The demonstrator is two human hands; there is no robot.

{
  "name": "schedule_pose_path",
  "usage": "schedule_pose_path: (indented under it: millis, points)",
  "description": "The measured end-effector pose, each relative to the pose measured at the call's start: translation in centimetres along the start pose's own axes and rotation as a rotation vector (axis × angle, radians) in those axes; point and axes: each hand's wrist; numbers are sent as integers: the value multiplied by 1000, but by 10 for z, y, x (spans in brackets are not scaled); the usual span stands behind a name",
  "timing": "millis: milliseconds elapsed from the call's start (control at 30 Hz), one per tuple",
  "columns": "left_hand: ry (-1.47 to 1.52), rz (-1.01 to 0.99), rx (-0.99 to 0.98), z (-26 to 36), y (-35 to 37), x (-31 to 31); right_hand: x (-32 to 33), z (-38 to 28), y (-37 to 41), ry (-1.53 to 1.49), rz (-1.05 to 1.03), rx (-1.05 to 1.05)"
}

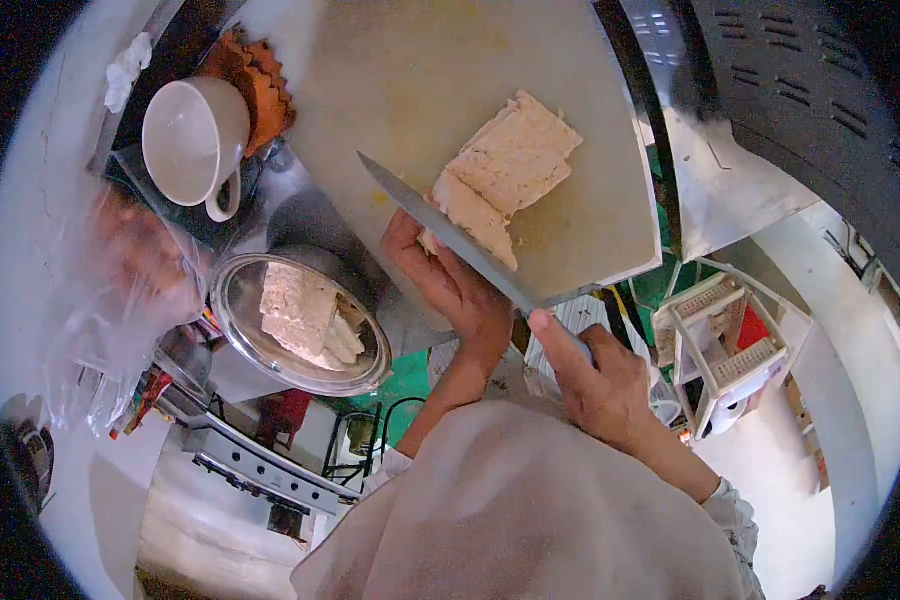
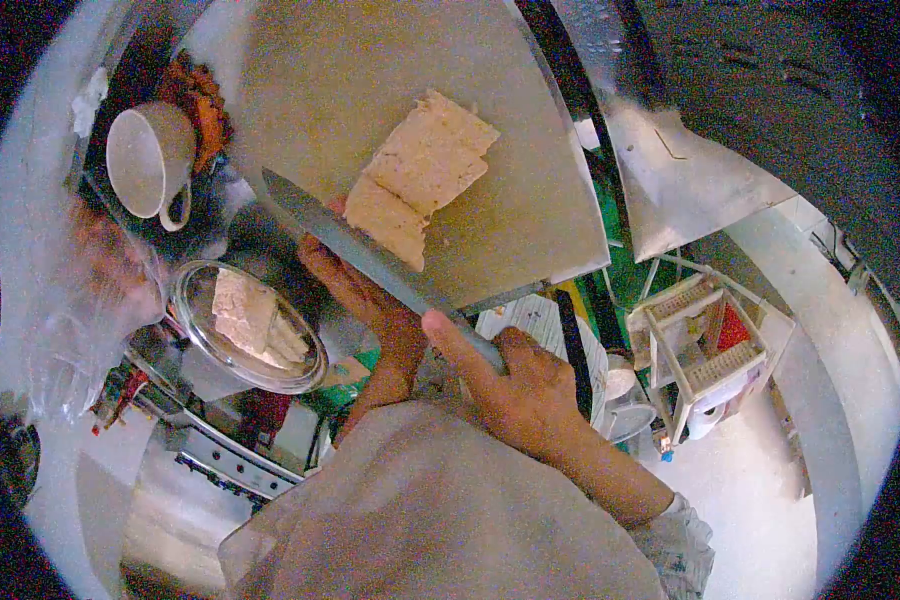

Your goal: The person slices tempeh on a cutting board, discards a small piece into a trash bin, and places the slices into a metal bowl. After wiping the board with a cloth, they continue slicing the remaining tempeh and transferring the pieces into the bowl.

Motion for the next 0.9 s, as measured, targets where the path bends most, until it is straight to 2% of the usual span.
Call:
schedule_pose_path:
  millis: [267, 333, 467, 633, 900]
  points:
    - [10, 36, 36, 4, 0, -2, -2, 4, 15, 26, -85, -47]
    - [22, 43, 51, 4, -1, -3, -3, 3, 13, -24, -27, -66]
    - [56, 74, 116, 4, -1, -3, -2, 4, 8, 17, -48, -44]
    - [-15, 58, 102, 11, -2, -4, -6, 4, 4, 10, 21, -36]
    - [-56, 69, 149, 12, -1, -2, -8, 3, -4, 26, 8, -44]
Point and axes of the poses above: each hand's wrist, its own y-axis away from the middle knuckle, its own x-axis out of the back of the hand, z = x × y, and after that the axes turned 14 degrees about y, right-handed
